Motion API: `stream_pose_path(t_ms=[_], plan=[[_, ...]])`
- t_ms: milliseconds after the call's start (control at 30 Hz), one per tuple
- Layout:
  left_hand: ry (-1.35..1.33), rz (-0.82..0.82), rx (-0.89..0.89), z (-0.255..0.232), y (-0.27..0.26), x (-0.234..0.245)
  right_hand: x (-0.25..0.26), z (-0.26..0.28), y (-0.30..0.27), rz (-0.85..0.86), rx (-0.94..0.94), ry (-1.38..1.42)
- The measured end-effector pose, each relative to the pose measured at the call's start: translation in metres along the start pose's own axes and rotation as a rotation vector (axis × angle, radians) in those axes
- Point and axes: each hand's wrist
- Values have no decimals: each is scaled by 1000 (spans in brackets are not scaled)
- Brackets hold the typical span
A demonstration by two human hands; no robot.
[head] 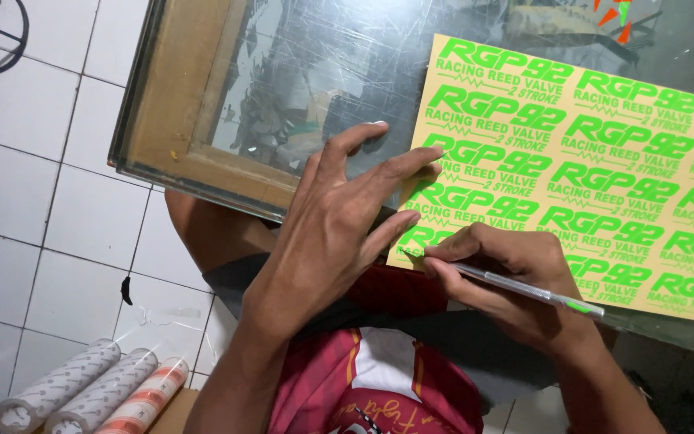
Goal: The person uses a craft knife to cut out green text stickers from a yellow backing sheet on a glass table. They then peel the backing off a green sticker sheet and continue cutting out the text designs.
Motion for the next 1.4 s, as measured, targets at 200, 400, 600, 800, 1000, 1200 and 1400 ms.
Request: stream_pose_path(t_ms=[200,400,600,800,1000,1200,1400], plan=[[-8,4,12,-1,1,0,-3,-9,-11,-69,-29,94],[-174,-135,60,-11,5,4,-3,-9,-16,-253,-48,192],[-159,-152,109,-17,8,2,-9,-12,-13,-290,-7,415],[-148,-242,43,-15,7,-5,-12,-12,-10,-262,-16,494],[-268,-295,128,-28,-1,-11,-11,-10,-17,-501,114,483],[-594,-345,363,-58,-13,-11,-27,1,-39,-750,174,492],[-1196,-265,509,-80,-30,-26,-39,12,-36,-607,249,311]])
Point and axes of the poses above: each hand's wrist, its own y-axis towards the middle knuckle, its own x-axis out of the back of the hand, z = x × y, and after that the axes turned 2 degrees about z, right-handed
